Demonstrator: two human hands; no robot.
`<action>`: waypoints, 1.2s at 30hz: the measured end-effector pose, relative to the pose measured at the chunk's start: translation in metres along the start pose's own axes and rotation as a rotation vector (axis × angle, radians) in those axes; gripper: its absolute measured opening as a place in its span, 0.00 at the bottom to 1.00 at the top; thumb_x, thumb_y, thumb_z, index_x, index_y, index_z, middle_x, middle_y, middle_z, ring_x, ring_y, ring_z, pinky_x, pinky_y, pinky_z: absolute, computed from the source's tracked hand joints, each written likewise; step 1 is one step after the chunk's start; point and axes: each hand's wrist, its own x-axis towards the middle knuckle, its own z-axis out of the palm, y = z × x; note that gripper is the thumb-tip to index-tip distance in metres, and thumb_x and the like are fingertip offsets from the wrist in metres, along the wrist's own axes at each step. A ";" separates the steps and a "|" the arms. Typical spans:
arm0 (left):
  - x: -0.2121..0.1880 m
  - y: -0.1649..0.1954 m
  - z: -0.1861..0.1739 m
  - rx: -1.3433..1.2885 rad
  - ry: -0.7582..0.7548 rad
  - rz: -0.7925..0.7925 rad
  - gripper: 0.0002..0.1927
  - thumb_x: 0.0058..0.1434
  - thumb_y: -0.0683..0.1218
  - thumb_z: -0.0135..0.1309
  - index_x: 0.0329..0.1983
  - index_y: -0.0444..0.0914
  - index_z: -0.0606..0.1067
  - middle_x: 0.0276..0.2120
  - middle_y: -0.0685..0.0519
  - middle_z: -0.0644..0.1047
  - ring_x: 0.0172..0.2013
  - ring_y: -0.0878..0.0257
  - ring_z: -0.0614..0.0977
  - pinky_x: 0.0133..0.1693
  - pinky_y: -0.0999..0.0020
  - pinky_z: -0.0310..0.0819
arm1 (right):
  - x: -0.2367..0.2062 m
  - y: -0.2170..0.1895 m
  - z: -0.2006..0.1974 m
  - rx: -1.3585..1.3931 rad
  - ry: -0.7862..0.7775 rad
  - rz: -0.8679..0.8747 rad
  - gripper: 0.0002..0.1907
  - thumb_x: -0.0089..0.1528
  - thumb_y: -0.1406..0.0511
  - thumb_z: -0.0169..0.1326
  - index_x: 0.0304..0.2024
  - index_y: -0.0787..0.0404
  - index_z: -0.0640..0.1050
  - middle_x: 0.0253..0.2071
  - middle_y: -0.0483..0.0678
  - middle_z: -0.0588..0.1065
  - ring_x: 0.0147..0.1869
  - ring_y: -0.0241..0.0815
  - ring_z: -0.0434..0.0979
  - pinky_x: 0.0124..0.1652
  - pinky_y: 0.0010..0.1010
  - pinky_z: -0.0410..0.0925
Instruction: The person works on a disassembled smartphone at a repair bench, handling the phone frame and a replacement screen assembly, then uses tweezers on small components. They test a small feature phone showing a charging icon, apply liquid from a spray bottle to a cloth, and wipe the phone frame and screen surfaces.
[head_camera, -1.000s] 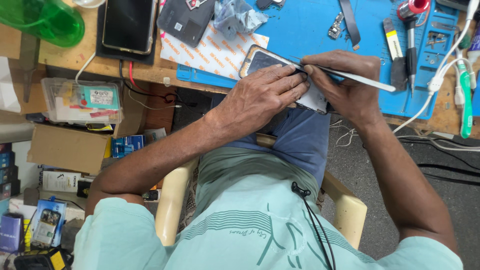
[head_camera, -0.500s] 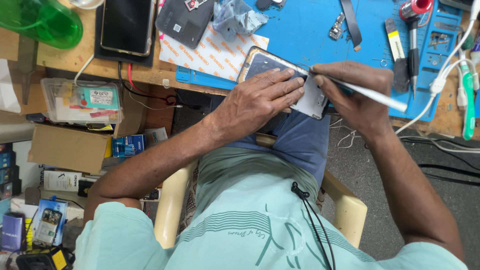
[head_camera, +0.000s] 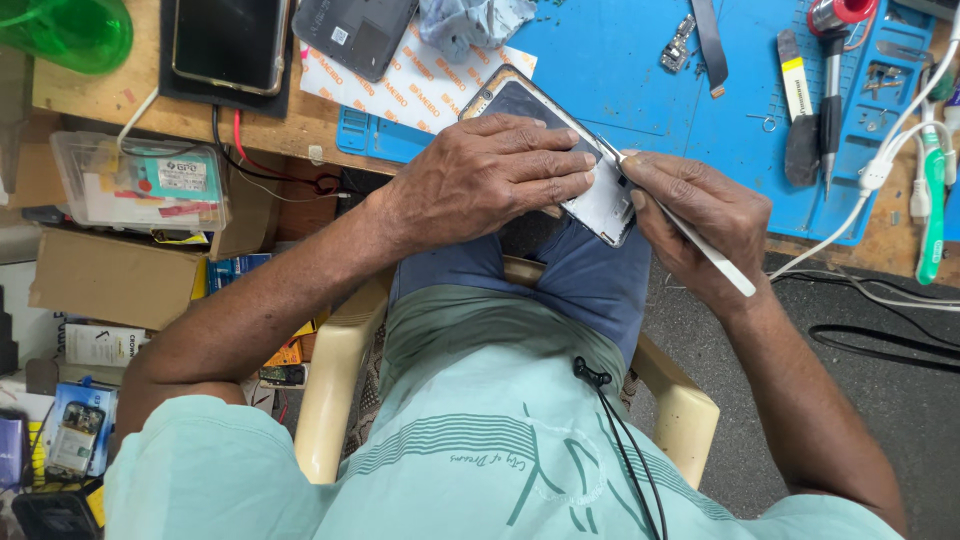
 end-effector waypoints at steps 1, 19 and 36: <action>0.001 0.000 0.000 0.003 -0.001 0.002 0.18 0.69 0.48 0.54 0.61 0.43 0.78 0.61 0.56 0.78 0.62 0.59 0.77 0.62 0.62 0.72 | 0.001 0.000 0.000 -0.007 -0.004 -0.004 0.14 0.68 0.74 0.61 0.56 0.62 0.81 0.55 0.55 0.80 0.59 0.47 0.84 0.56 0.33 0.78; 0.001 -0.001 0.004 0.039 0.037 0.011 0.17 0.70 0.49 0.54 0.60 0.44 0.78 0.59 0.56 0.79 0.62 0.61 0.77 0.63 0.63 0.72 | 0.006 0.002 0.002 -0.035 -0.029 -0.028 0.15 0.68 0.72 0.62 0.57 0.60 0.81 0.57 0.54 0.80 0.59 0.48 0.84 0.57 0.33 0.78; -0.001 -0.002 0.009 0.056 0.032 0.000 0.17 0.71 0.50 0.53 0.61 0.45 0.78 0.60 0.56 0.79 0.62 0.61 0.78 0.64 0.64 0.72 | 0.019 -0.004 0.006 0.000 -0.023 -0.014 0.14 0.70 0.71 0.61 0.58 0.61 0.80 0.57 0.56 0.80 0.58 0.48 0.84 0.57 0.35 0.78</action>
